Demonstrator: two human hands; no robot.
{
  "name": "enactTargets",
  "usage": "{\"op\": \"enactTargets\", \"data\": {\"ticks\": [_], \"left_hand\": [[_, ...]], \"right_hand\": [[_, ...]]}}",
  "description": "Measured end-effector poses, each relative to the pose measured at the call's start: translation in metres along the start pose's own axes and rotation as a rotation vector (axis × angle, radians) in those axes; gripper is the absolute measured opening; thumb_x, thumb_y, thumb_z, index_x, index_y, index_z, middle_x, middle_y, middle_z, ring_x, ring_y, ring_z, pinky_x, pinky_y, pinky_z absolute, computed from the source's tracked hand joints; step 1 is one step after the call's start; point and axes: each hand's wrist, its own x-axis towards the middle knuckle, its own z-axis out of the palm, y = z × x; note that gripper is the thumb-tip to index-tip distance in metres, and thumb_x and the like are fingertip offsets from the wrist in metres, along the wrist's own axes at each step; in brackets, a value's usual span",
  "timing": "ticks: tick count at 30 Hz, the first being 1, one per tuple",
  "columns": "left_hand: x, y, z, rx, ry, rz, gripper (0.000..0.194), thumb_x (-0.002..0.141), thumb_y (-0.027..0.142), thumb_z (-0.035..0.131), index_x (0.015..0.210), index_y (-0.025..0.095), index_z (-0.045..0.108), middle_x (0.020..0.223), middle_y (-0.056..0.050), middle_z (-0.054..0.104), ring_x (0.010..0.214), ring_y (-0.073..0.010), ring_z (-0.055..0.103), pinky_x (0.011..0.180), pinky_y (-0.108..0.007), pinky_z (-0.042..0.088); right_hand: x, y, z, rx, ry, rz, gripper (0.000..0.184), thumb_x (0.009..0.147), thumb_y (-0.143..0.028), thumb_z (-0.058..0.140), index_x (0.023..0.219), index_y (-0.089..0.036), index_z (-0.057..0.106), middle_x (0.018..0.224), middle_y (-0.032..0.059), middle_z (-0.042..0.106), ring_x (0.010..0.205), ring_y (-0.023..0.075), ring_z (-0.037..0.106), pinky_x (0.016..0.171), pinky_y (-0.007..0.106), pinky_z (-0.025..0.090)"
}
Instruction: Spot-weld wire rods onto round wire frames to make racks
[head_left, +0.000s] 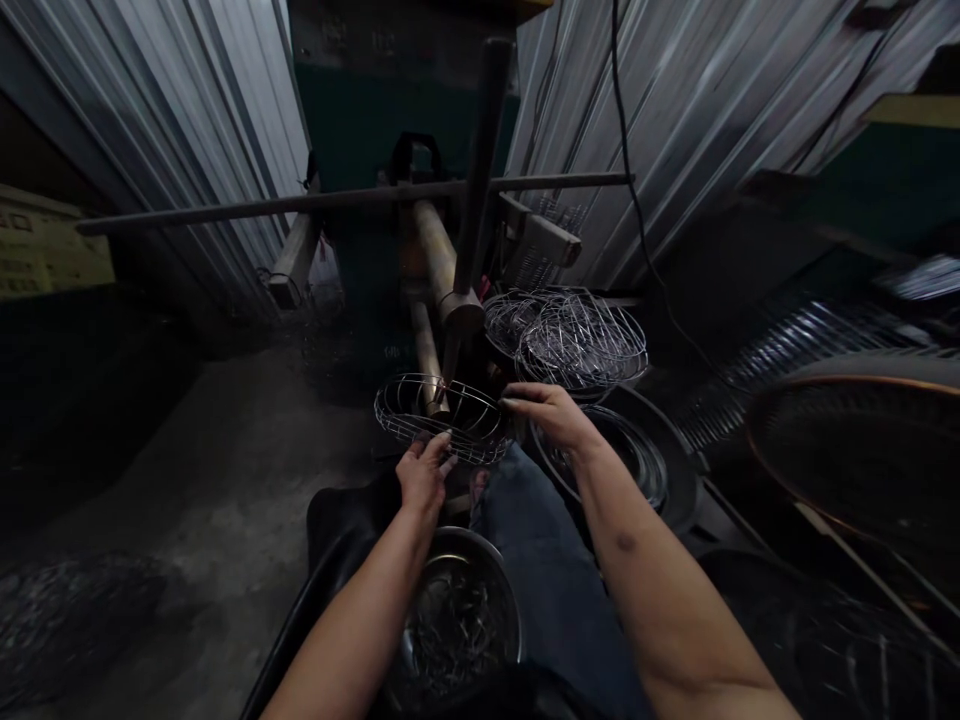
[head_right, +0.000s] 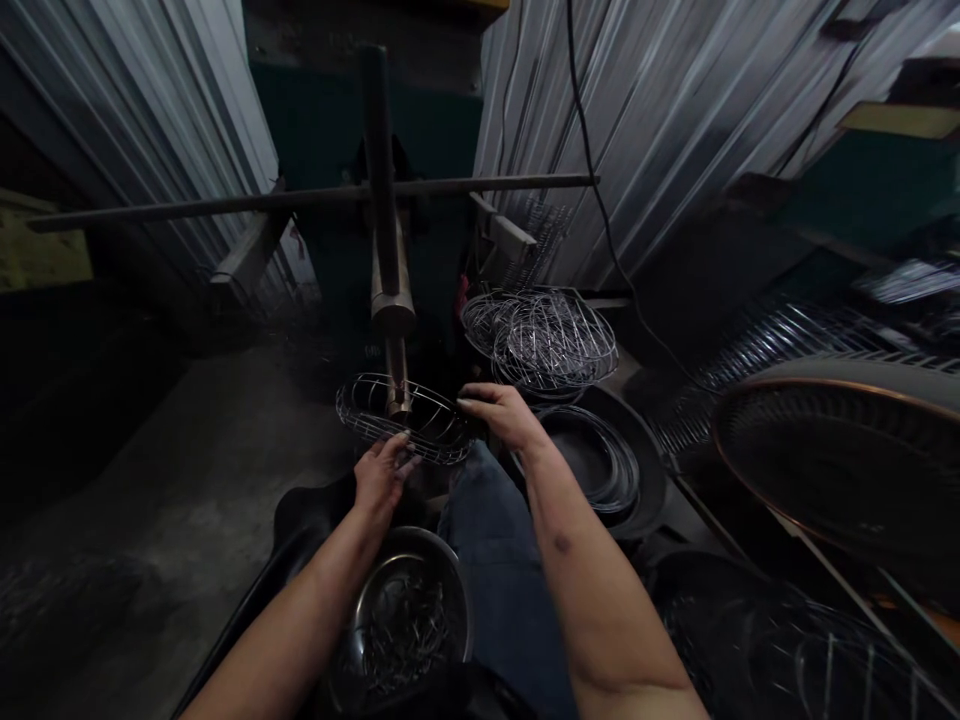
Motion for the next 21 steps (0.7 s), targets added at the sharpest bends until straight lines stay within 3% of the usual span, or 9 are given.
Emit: {"op": "enactTargets", "data": {"ticks": [3, 12, 21], "left_hand": [[0.001, 0.002, -0.005, -0.04, -0.015, -0.059, 0.038, 0.048, 0.026, 0.084, 0.075, 0.015, 0.059, 0.072, -0.002, 0.06, 0.069, -0.0158, 0.06, 0.067, -0.035, 0.051], [0.003, 0.008, 0.0, -0.158, 0.033, -0.167, 0.024, 0.059, 0.024, 0.077, 0.074, 0.016, 0.059, 0.068, -0.003, 0.058, 0.065, -0.0186, 0.062, 0.061, -0.035, 0.053], [0.01, 0.002, 0.006, -0.22, -0.015, -0.18, 0.02, 0.064, 0.022, 0.074, 0.075, 0.017, 0.058, 0.066, -0.003, 0.059, 0.066, -0.0197, 0.062, 0.065, -0.037, 0.054]], "right_hand": [[-0.009, 0.003, -0.007, -0.006, -0.037, 0.062, 0.041, 0.047, -0.042, 0.086, 0.077, -0.016, 0.076, 0.075, 0.004, 0.071, 0.068, 0.0175, 0.061, 0.073, 0.034, 0.05], [0.005, -0.012, 0.026, 0.003, -0.026, -0.013, 0.029, 0.051, -0.033, 0.082, 0.074, -0.016, 0.076, 0.068, 0.001, 0.069, 0.065, 0.0157, 0.06, 0.071, 0.032, 0.048], [0.014, -0.013, 0.023, -0.087, -0.011, -0.061, 0.026, 0.053, -0.033, 0.078, 0.073, -0.016, 0.076, 0.07, 0.0016, 0.069, 0.068, 0.0177, 0.061, 0.071, 0.032, 0.048]]}}
